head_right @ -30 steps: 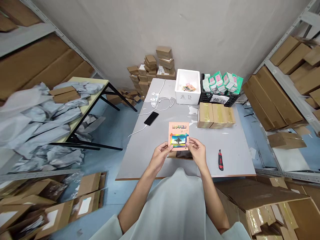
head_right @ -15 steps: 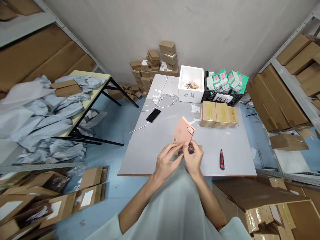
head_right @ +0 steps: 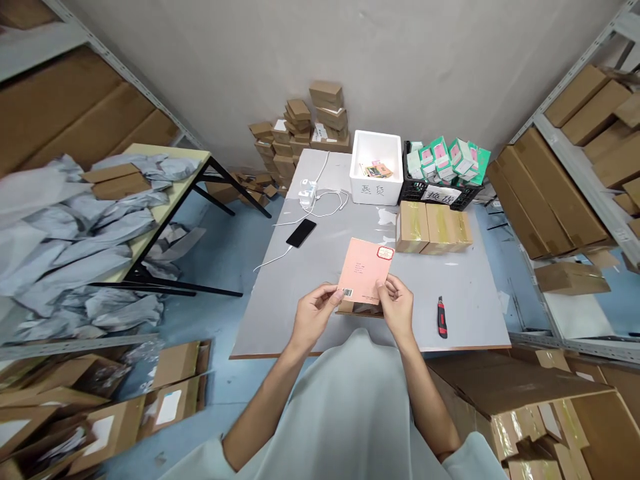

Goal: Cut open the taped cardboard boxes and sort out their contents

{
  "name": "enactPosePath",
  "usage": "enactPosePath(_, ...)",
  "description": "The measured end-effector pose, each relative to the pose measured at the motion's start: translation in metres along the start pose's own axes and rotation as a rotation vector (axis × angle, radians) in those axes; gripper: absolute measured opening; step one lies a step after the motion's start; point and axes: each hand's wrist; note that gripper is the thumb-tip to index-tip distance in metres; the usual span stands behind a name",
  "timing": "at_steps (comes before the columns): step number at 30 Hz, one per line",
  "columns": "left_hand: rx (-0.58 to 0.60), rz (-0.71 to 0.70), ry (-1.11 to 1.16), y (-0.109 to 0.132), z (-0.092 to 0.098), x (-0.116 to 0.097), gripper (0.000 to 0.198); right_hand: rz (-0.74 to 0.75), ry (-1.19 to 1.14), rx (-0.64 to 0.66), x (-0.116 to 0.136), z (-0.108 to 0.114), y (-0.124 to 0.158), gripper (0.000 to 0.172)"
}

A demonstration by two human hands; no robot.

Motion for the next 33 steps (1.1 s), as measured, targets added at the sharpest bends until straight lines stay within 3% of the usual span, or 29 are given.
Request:
enactPosePath(4,-0.13,-0.119,-0.06,0.001,-0.004,0.002,0.038,0.126,0.108,-0.089,-0.002,0.0,0.007,0.048)
enactPosePath(7,-0.194,-0.343,-0.179,0.007,-0.008,0.005,0.019,0.087,0.102,0.052,-0.001,-0.002,0.024,0.047)
enactPosePath(9,-0.164,-0.505,-0.223,0.014,-0.013,0.008,0.013,0.055,0.068,0.114,0.0,-0.007,0.037,0.049)
enactPosePath(12,-0.115,-0.707,-0.246,0.028,-0.023,0.009,0.028,0.046,0.027,0.104,0.002,-0.016,0.05,0.042)
enactPosePath(14,-0.104,-0.757,-0.266,0.035,-0.029,0.008,0.036,0.05,0.005,0.066,0.005,-0.019,0.05,0.04)
enactPosePath(17,-0.071,-0.64,-0.289,0.038,-0.03,0.001,0.044,0.045,-0.041,0.026,0.012,-0.016,0.041,0.048)
enactPosePath(22,-0.246,-0.293,-0.228,0.016,-0.009,-0.01,0.048,0.009,-0.035,0.064,0.022,0.003,0.025,0.057)
enactPosePath(26,-0.047,0.078,0.019,0.002,0.002,-0.019,0.058,-0.035,-0.029,0.119,0.023,0.009,0.023,0.063)
enactPosePath(28,-0.002,0.208,0.118,0.003,0.001,-0.024,0.061,-0.047,-0.035,0.119,0.022,0.009,0.024,0.065)
enactPosePath(33,-0.021,0.275,0.235,0.013,-0.007,-0.028,0.06,-0.035,-0.057,0.083,0.02,0.008,0.024,0.061)
Point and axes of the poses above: each hand's wrist, its own y-axis away from the middle knuckle, its own z-axis out of the back of the hand, x = y × z, and after that the axes turned 13 degrees about -x, right-handed
